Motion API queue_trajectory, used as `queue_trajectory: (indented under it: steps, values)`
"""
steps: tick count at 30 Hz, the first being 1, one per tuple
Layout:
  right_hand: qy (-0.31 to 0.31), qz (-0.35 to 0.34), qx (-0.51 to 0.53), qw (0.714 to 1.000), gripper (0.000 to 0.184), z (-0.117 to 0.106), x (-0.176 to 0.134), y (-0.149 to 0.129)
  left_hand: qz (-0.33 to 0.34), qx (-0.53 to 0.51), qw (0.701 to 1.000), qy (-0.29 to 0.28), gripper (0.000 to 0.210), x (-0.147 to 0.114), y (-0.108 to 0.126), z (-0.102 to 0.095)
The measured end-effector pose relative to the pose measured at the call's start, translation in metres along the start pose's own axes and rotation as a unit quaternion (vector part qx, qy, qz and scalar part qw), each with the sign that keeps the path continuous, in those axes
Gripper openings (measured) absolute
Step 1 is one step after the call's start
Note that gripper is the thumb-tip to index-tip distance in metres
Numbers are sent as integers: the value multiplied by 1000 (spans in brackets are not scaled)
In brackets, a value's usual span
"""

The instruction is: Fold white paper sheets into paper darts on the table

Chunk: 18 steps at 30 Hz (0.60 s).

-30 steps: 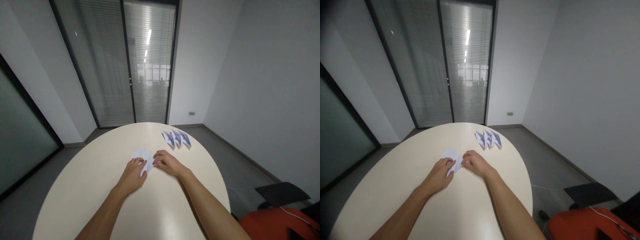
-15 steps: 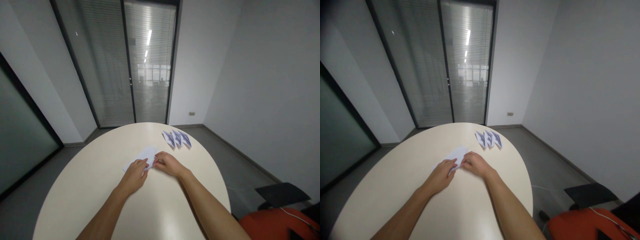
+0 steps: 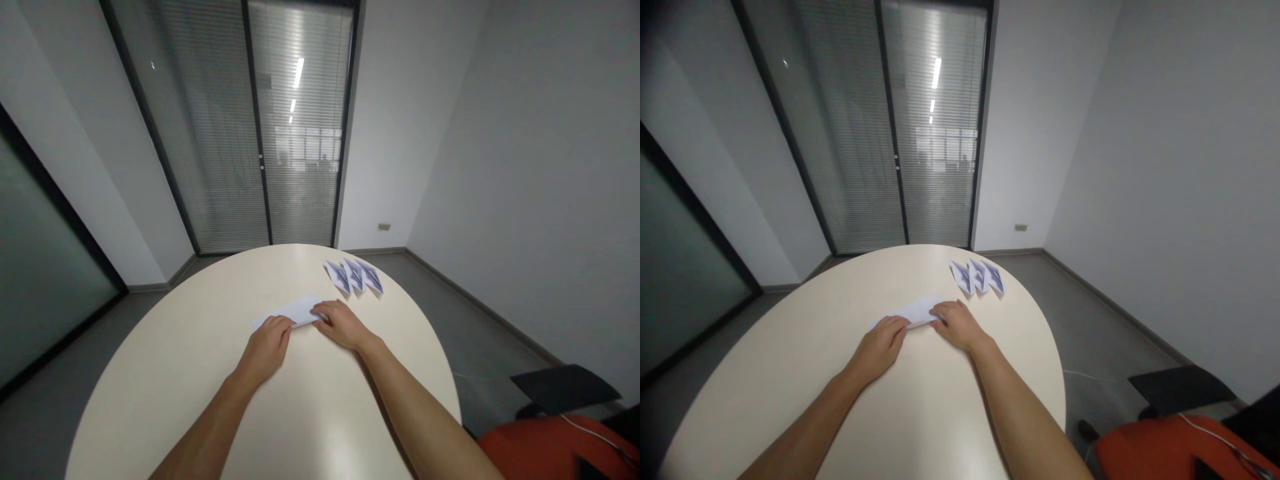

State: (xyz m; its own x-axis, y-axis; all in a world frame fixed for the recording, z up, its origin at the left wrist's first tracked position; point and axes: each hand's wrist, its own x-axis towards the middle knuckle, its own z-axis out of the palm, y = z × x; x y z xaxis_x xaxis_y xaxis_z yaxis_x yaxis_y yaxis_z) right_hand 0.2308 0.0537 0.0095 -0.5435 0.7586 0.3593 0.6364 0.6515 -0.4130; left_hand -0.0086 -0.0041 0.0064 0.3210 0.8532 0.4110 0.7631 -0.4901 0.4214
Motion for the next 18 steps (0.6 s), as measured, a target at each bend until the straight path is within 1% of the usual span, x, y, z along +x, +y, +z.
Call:
queue_trajectory:
  steps: [4,7,9,14,18]
  values:
    - [18,-11,1,1000,27,-3,2,1,-14,-12,999,30,27,0,-5,3]
    - [18,-2,-3,1000,24,-6,3,0,-36,-27,997,55,29,2,-5,4]
    - [18,19,1,1000,22,-8,4,-1,-55,-40,995,75,31,3,-5,3]
    - [44,115,40,992,19,-10,4,-1,-115,-61,984,124,29,4,-7,1]
    - [68,145,51,986,22,-10,4,-2,-161,-37,976,139,24,3,-13,0]
